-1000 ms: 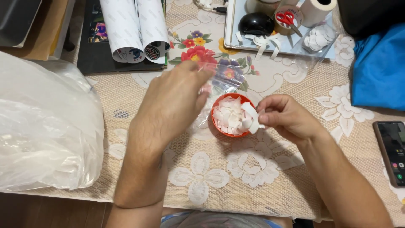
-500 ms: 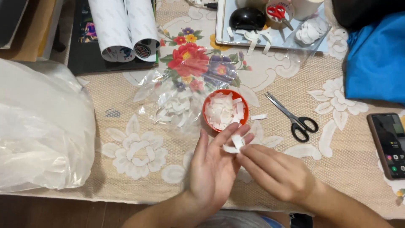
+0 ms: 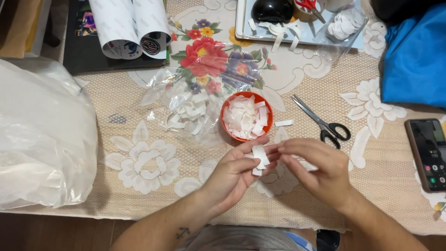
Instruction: Picking up and collecting small white sticker scraps from a table and placing them into a red bowl.
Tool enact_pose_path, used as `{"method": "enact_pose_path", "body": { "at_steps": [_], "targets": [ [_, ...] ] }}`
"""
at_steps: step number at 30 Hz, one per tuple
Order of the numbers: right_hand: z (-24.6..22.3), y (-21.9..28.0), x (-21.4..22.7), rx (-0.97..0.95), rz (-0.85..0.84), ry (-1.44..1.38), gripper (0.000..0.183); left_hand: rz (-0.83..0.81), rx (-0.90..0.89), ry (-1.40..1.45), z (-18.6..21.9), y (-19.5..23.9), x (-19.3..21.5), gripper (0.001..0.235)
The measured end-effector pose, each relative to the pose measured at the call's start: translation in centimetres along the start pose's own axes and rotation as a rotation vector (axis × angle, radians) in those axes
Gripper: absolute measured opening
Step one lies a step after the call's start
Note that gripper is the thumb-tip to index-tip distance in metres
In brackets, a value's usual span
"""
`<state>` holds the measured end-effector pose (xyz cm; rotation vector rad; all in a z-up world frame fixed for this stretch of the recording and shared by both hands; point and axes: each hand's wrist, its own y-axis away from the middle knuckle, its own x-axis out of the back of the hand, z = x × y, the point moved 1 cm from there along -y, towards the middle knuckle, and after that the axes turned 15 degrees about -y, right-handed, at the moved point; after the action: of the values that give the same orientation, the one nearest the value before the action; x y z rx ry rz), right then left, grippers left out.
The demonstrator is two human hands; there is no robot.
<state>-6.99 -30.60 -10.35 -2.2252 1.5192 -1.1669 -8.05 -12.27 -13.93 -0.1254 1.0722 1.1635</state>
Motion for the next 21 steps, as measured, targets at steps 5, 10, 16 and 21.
{"method": "enact_pose_path", "body": {
  "at_steps": [5,10,16,21],
  "targets": [
    [2.7,0.2,-0.1,-0.288,0.100,-0.110,0.009,-0.013,0.002,-0.335,0.2,-0.7,0.9,0.035],
    [5.7,0.7,-0.5,-0.384,0.231,-0.162,0.004,-0.016,-0.023,-0.360,-0.5,-1.5,2.3,0.041],
    [3.3,-4.4,0.1,-0.295,-0.040,0.071,0.031,-0.045,0.037,-0.363,-0.5,-1.8,2.9,0.041],
    [5.3,-7.3,-1.2,-0.216,-0.332,0.430,0.035,-0.081,0.036,-0.362,-0.4,-2.3,3.8,0.043]
  ]
}}
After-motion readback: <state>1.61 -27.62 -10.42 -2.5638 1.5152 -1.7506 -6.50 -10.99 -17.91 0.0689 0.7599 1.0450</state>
